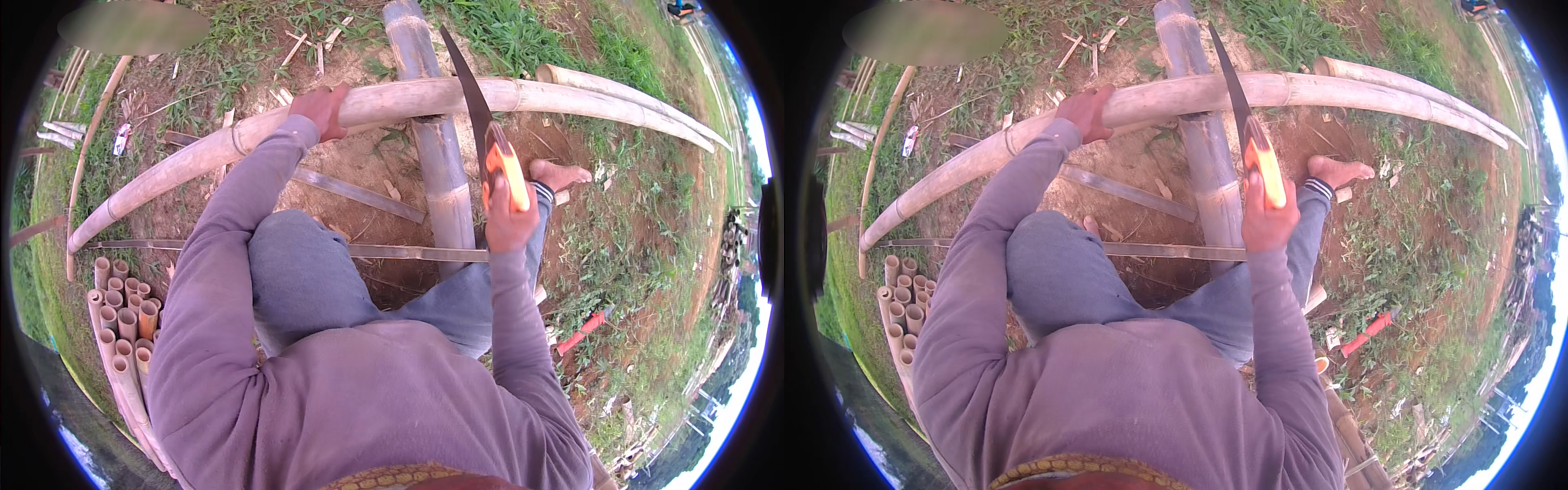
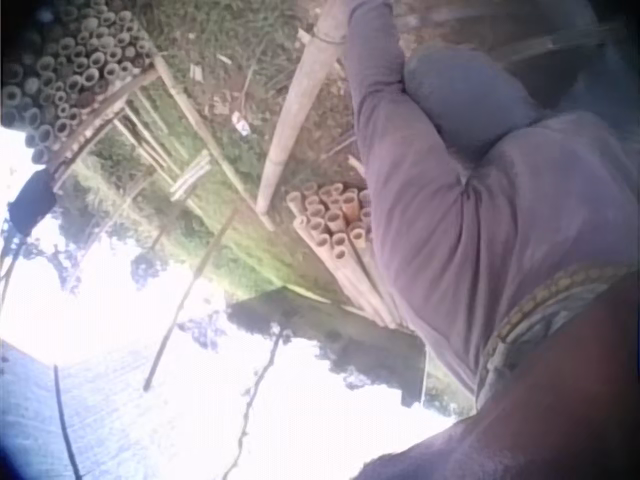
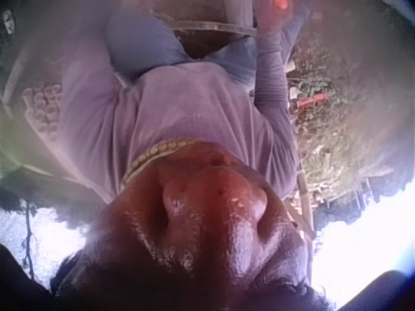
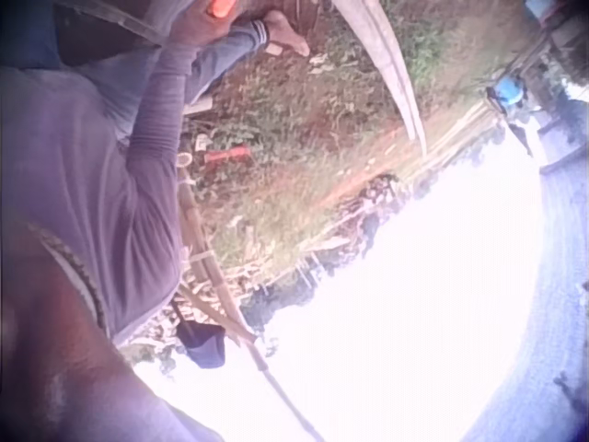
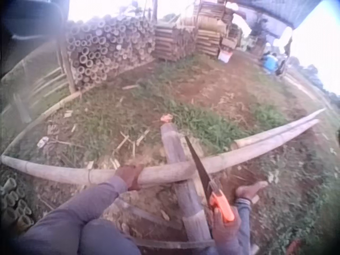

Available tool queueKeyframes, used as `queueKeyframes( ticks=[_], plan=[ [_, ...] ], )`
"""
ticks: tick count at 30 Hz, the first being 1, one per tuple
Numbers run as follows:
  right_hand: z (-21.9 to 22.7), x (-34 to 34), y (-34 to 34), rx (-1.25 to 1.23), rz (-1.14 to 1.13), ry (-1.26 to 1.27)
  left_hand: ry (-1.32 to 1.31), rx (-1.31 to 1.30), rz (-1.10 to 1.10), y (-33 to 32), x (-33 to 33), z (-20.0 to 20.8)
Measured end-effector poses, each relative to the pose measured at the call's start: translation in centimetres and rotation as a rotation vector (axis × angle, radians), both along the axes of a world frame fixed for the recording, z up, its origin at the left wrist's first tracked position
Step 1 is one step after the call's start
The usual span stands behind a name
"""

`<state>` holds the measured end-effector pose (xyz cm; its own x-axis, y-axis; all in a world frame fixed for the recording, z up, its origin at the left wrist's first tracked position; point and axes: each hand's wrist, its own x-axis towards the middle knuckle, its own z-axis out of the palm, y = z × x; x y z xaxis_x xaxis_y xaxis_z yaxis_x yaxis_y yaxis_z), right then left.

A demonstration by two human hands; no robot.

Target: The person uses a hand saw to cut long bamboo poles into shorter sections. They repeatedly position a pole on a wooden stand, saw through it, and then move the cut pieces aside.

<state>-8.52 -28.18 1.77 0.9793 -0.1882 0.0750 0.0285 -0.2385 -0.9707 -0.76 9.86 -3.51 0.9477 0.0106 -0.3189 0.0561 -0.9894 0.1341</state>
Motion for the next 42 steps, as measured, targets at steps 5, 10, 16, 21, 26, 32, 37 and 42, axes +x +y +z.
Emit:
queueKeyframes(
  ticks=[5,10,16,21,26,32,37,42],
  plan=[
    [0.5,-12.9,-5.7,0.007,0.005,-0.072,-0.009,-0.036,-0.015,0.3,0.2,-0.5],
    [-2.7,4.9,1.5,-0.149,0.032,-0.193,-0.016,-0.074,-0.039,-0.3,0.3,-0.5],
    [-3.0,-0.9,-1.4,-0.105,0.02,-0.117,0.008,-0.039,-0.018,1.1,1.3,0.6],
    [-1.7,-14.0,-5.9,0.106,-0.021,-0.059,0.06,-0.066,-0.05,0.7,0.8,0.0],
    [-2.8,5.1,1.7,0.046,0.027,-0.058,0.114,-0.1,-0.067,0.4,2.1,0.7],
    [-3.1,-4.8,-3.2,-0.092,0.007,-0.106,0.111,-0.106,-0.063,1.6,2.0,0.5],
    [-2.2,-13.2,-5.0,0.185,-0.03,-0.049,0.151,-0.171,-0.066,1.5,2.9,-0.6],
    [-2.9,6.3,1.9,0.008,0.027,-0.072,0.143,-0.246,-0.093,1.7,3.7,-0.3]
  ],
)
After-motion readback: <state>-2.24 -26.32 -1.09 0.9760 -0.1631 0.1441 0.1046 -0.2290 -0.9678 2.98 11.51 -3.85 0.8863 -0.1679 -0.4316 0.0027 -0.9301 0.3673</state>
